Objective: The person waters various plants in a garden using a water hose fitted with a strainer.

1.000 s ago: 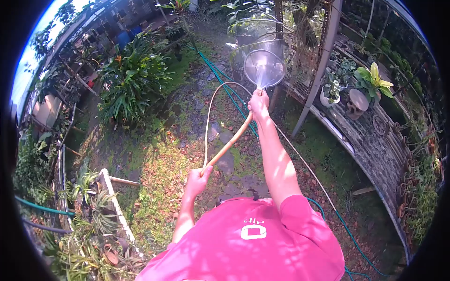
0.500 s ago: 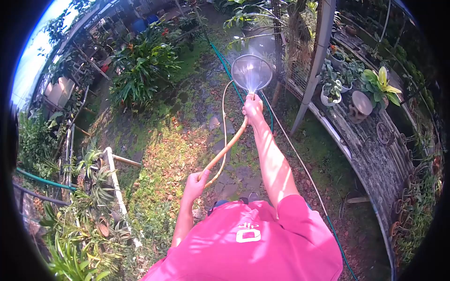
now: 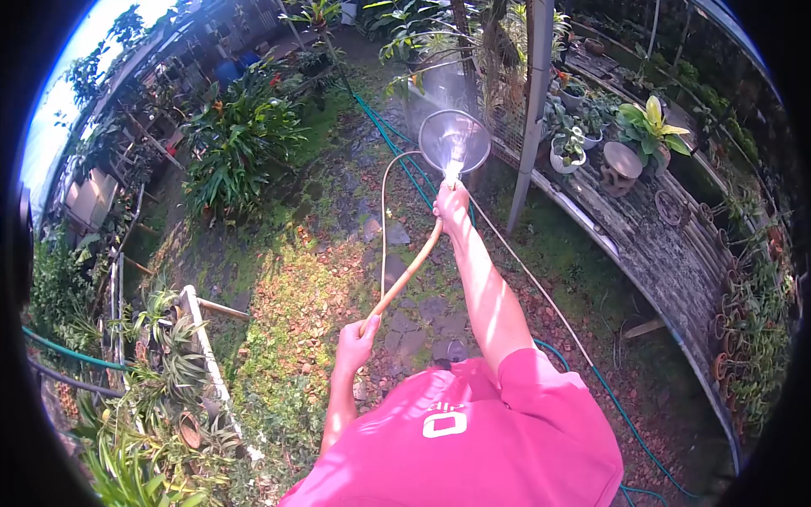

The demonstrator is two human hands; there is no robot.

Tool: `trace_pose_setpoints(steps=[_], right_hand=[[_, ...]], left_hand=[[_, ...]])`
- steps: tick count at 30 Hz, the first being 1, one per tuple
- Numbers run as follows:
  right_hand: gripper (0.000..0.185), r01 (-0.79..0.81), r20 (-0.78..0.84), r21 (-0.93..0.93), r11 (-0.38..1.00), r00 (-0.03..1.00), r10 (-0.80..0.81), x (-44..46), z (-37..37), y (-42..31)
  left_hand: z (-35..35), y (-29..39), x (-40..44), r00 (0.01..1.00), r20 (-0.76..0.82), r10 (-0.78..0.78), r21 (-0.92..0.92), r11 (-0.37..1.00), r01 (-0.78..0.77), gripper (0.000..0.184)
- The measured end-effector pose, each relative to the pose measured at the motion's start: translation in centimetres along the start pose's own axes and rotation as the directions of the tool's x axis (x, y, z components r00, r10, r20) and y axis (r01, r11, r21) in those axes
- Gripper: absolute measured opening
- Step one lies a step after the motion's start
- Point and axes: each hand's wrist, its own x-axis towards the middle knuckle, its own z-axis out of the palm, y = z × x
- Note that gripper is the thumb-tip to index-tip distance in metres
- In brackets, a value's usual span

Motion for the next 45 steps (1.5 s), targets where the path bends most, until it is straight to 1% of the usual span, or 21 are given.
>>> trace_pose_setpoints(steps=[2,3,6,8,11,12,13,15,19,22,26,28,31,32,34,35,38,39,42,43,45], right_hand=[[0.006,0.079,-0.007,0.024,0.997,0.997,-0.079,-1.1,-1.2,0.7],[0.006,0.042,0.011,0.011,0.999,0.999,-0.042,-2.3,-1.9,0.4],[0.006,0.073,0.015,0.023,0.997,0.997,-0.073,-4.7,-4.1,-0.2],[0.01,0.133,-0.084,0.05,0.99,0.988,-0.129,-5.7,-5.7,-0.1],[0.006,0.031,-0.107,0.043,0.999,0.994,-0.027,-8.4,-8.3,-0.5],[0.005,0.024,-0.117,0.013,1.0,0.993,-0.022,-9.5,-8.6,-0.8],[0.004,0.041,-0.086,0.025,0.999,0.996,-0.039,-10.1,-9.2,-0.9],[0.003,0.033,-0.063,0.062,0.998,0.998,-0.029,-10.8,-10.3,-0.8],[0.005,0.052,-0.217,0.1,0.994,0.976,-0.029,-9.6,-10.7,-1.5],[0.007,0.063,-0.132,0.13,0.99,0.99,-0.046,-8.5,-11.1,-1.9],[0.011,-0.042,-0.011,-0.02,0.999,0.999,0.042,-6.9,-12.2,-3.3],[0.012,0.002,-0.061,0.097,0.995,0.998,0.004,-6.5,-13.3,-4.1],[0.013,0.073,-0.158,0.046,0.996,0.985,-0.065,-5.7,-15.5,-4.9],[0.014,0.055,-0.134,-0.005,0.998,0.99,-0.055,-5.8,-16.2,-5.2],[0.012,-0.02,-0.005,0.092,0.996,1.0,0.021,-5.6,-17.7,-5.9],[0.011,-0.018,-0.01,0.057,0.998,1.0,0.019,-5.3,-18.3,-6.1],[0.015,0.108,-0.076,0.071,0.992,0.992,-0.102,-4.4,-20.5,-6.6],[0.021,0.102,-0.099,0.088,0.991,0.991,-0.093,-4.3,-21.3,-7.0],[0.019,0.038,0.035,0.07,0.997,0.999,-0.04,-3.9,-24.0,-8.2],[0.018,0.03,0.034,0.032,0.999,0.999,-0.031,-3.9,-24.6,-8.8],[0.018,0.077,0.003,0.062,0.995,0.997,-0.078,-3.7,-25.3,-9.4]], left_hand=[[0.0,-0.6,-1.1,1.0,-0.012,-0.006,-0.038,0.999,0.005,0.055],[0.2,-1.1,-1.7,1.0,0.018,0.005,-0.033,0.999,-0.005,0.054],[1.1,-2.5,-2.9,0.996,0.075,0.054,-0.051,0.997,-0.05,0.054],[1.6,-2.9,-4.0,0.993,0.083,0.09,-0.082,0.993,-0.083,0.054],[1.8,-3.7,-6.1,0.99,0.078,0.119,-0.064,0.991,-0.114,0.054],[1.9,-3.5,-5.9,0.985,0.072,0.156,-0.067,0.986,-0.152,0.054],[2.0,-3.8,-6.0,0.986,0.084,0.143,-0.007,0.99,-0.143,0.054],[2.8,-3.6,-6.8,0.984,0.09,0.154,-0.005,0.988,-0.154,0.053],[4.1,-1.4,-7.7,0.991,0.057,0.121,-0.017,0.993,-0.12,0.052],[4.8,-0.1,-7.9,0.992,0.028,0.123,0.016,0.992,-0.123,0.048],[7.4,1.2,-8.5,0.995,0.011,0.103,0.028,0.994,-0.103,0.047],[8.6,2.3,-8.9,0.997,-0.007,0.081,0.019,0.997,-0.081,0.047],[11.0,2.6,-8.2,0.999,-0.006,0.035,-0.047,0.998,-0.035,0.046],[11.2,4.7,-8.7,1.0,-0.017,0.003,-0.063,0.998,-0.004,0.046],[12.0,6.3,-9.0,1.0,-0.014,-0.025,0.025,0.999,0.026,0.046],[12.8,5.5,-8.4,0.999,-0.019,0.035,0.1,0.994,-0.033,0.048],[15.2,6.8,-8.8,0.999,-0.034,0.008,0.053,0.999,-0.007,0.048],[15.7,7.3,-9.2,1.0,-0.009,-0.007,0.006,1.0,0.007,0.05],[17.3,8.9,-9.7,0.999,0.005,0.045,0.113,0.993,-0.045,0.051],[17.8,9.4,-9.8,0.999,0.032,0.002,0.133,0.991,-0.006,0.051],[18.7,9.9,-9.6,0.997,-0.001,0.073,0.151,0.986,-0.072,0.051]])
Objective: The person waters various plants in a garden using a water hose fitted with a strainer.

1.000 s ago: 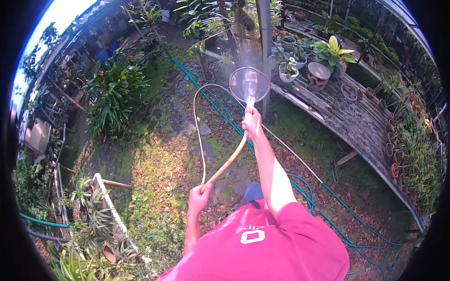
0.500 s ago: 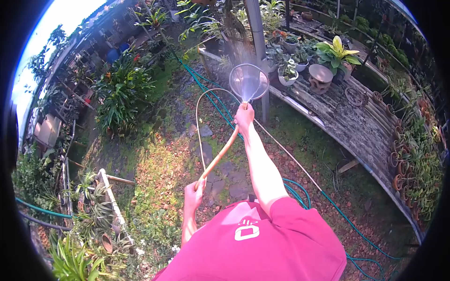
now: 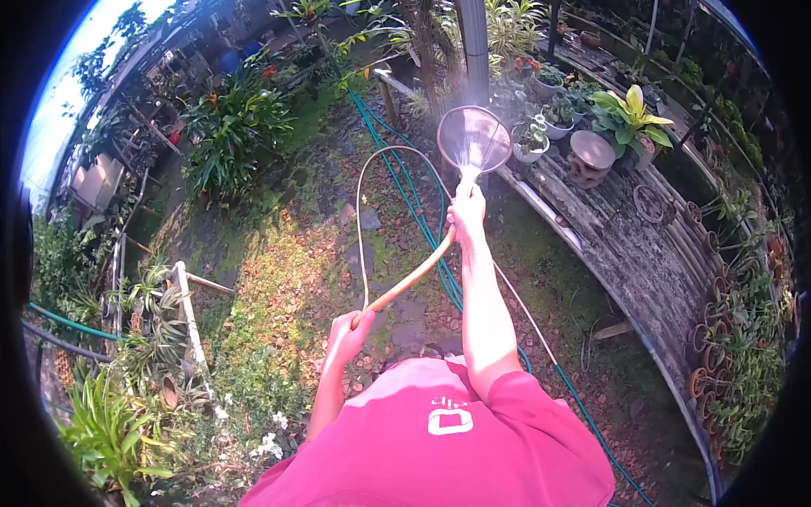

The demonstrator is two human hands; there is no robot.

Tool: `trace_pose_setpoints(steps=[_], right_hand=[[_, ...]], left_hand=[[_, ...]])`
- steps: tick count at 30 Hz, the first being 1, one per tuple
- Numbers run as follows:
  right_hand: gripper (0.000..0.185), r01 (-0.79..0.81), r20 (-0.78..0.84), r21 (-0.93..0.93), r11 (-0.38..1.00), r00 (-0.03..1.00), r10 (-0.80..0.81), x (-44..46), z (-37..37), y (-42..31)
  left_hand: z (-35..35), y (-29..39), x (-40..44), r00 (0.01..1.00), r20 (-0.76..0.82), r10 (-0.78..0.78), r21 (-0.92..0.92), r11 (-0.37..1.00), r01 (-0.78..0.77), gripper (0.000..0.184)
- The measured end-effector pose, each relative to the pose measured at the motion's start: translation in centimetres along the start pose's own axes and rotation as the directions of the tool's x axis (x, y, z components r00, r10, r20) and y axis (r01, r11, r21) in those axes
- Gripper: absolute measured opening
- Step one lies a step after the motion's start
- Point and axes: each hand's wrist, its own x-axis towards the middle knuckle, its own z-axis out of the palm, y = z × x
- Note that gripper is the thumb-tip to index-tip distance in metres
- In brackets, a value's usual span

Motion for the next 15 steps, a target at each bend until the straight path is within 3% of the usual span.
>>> trace_pose_setpoints(steps=[2,6,10,13,15], right_hand=[[0.018,0.012,-0.024,0.003,1.0,1.0,-0.011,0.3,-0.5,-0.3],[0.019,-0.085,0.096,-0.003,0.996,0.992,0.085,0.3,-1.2,-0.3],[0.018,-0.06,0.042,0.007,0.998,0.997,0.059,0.3,-0.2,1.3],[0.019,-0.126,0.101,-0.054,0.99,0.986,0.131,0.4,1.1,2.2],[0.015,-0.095,0.08,0.014,0.995,0.992,0.094,0.1,2.0,2.8]], left_hand=[[0.3,0.7,0.0,0.999,-0.013,0.044,-0.003,0.999,-0.045,0.049],[0.4,1.1,-0.2,0.999,0.026,0.019,-0.042,0.999,-0.018,0.047],[0.0,-0.2,-0.7,0.998,-0.045,0.045,-0.007,0.999,-0.046,0.048],[-0.9,-0.3,-1.1,1.0,-0.007,-0.023,0.044,0.999,0.023,0.053],[-1.5,0.1,-1.6,0.996,-0.022,-0.089,0.031,0.996,0.09,0.053]])
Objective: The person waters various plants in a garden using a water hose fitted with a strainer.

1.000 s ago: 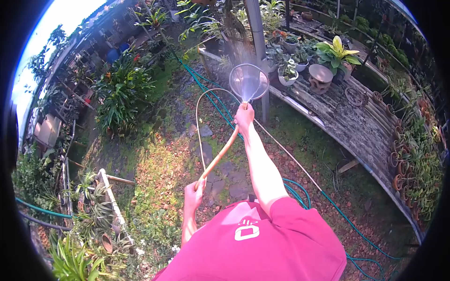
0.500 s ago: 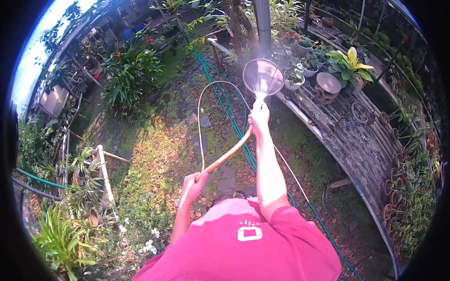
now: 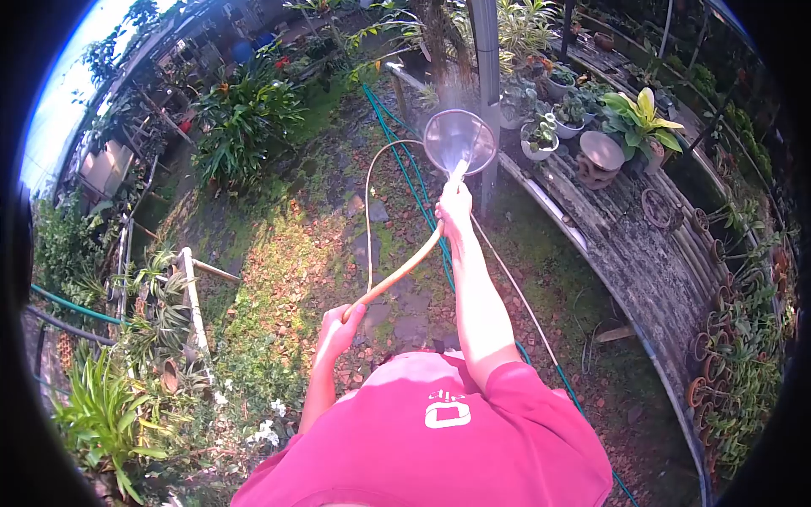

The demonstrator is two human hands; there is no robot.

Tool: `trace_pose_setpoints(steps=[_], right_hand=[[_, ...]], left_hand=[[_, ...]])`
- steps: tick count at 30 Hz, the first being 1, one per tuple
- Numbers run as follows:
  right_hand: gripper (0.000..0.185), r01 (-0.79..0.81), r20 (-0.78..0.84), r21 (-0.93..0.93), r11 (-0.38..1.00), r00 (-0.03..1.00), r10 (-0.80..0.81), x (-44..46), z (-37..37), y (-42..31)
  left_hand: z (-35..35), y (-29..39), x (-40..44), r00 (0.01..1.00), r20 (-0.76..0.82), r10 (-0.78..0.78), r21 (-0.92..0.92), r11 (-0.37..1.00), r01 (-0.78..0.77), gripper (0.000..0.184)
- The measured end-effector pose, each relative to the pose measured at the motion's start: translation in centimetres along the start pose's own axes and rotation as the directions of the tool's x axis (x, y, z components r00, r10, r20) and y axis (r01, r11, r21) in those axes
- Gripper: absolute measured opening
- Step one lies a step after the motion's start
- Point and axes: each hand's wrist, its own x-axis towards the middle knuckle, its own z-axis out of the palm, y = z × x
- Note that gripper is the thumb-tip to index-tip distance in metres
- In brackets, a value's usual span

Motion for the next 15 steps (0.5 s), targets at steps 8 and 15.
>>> trace_pose_setpoints(steps=[8,15], right_hand=[[0.009,-0.012,-0.068,-0.024,1.0,0.998,0.01,0.6,4.6,1.5],[0.009,-0.024,0.041,-0.125,0.992,0.999,0.03,-0.2,9.1,2.2]], left_hand=[[-2.0,-2.3,-0.1,0.998,-0.053,-0.016,-0.098,0.995,0.01,0.045],[-4.6,-5.0,0.9,0.996,-0.025,-0.081,-0.189,0.979,0.075,0.045]])
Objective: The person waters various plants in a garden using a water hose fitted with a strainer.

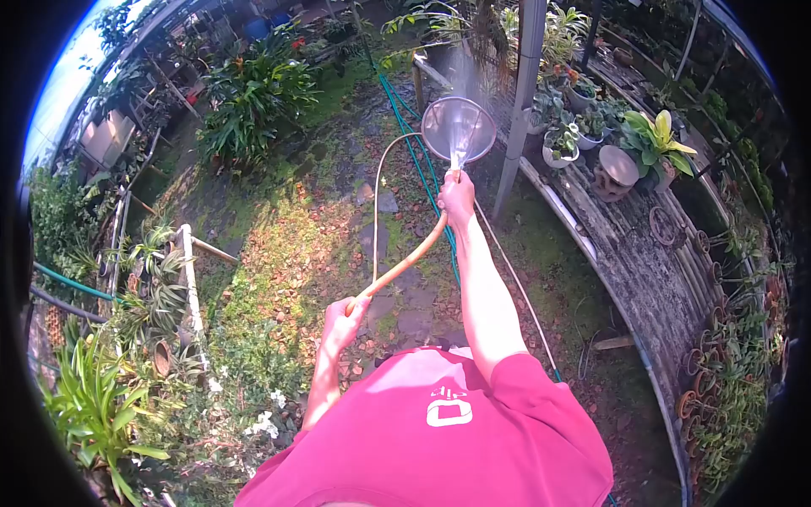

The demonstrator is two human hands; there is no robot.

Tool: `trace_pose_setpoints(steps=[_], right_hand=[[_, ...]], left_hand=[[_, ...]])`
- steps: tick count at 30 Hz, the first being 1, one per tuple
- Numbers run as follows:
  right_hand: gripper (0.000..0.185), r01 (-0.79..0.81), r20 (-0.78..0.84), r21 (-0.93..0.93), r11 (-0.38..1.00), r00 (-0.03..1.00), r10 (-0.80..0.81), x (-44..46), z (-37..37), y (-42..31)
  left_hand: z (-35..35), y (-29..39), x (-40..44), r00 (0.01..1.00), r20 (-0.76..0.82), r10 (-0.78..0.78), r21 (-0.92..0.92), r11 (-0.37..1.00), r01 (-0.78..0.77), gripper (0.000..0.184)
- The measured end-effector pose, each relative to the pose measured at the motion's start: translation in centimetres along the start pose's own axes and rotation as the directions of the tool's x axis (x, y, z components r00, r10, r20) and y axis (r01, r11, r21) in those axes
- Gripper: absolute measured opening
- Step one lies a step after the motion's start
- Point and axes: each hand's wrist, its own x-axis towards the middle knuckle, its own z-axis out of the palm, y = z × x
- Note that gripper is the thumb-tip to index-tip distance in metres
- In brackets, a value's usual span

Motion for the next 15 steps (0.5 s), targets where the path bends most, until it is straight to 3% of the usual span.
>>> trace_pose_setpoints(steps=[2,5,8,15], right_hand=[[0.008,-0.001,-0.003,-0.039,0.999,1.0,0.001,-0.2,1.0,0.2],[0.007,-0.02,-0.021,-0.007,1.0,1.0,0.02,-0.2,1.9,0.3],[0.005,-0.003,-0.003,-0.02,1.0,1.0,0.003,-0.9,2.8,0.1],[0.008,0.016,0.021,-0.022,1.0,1.0,-0.016,-2.0,4.2,0.0]], left_hand=[[-0.7,0.1,0.0,0.998,0.034,-0.054,-0.07,0.996,0.056,0.044],[-1.5,-0.2,0.0,1.0,0.028,-0.012,-0.155,0.988,0.016,0.044],[-2.2,-1.8,0.8,0.995,0.006,0.097,-0.101,0.99,-0.096,0.044],[-3.4,-3.5,1.3,0.992,0.015,0.128,-0.064,0.99,-0.126,0.043]])
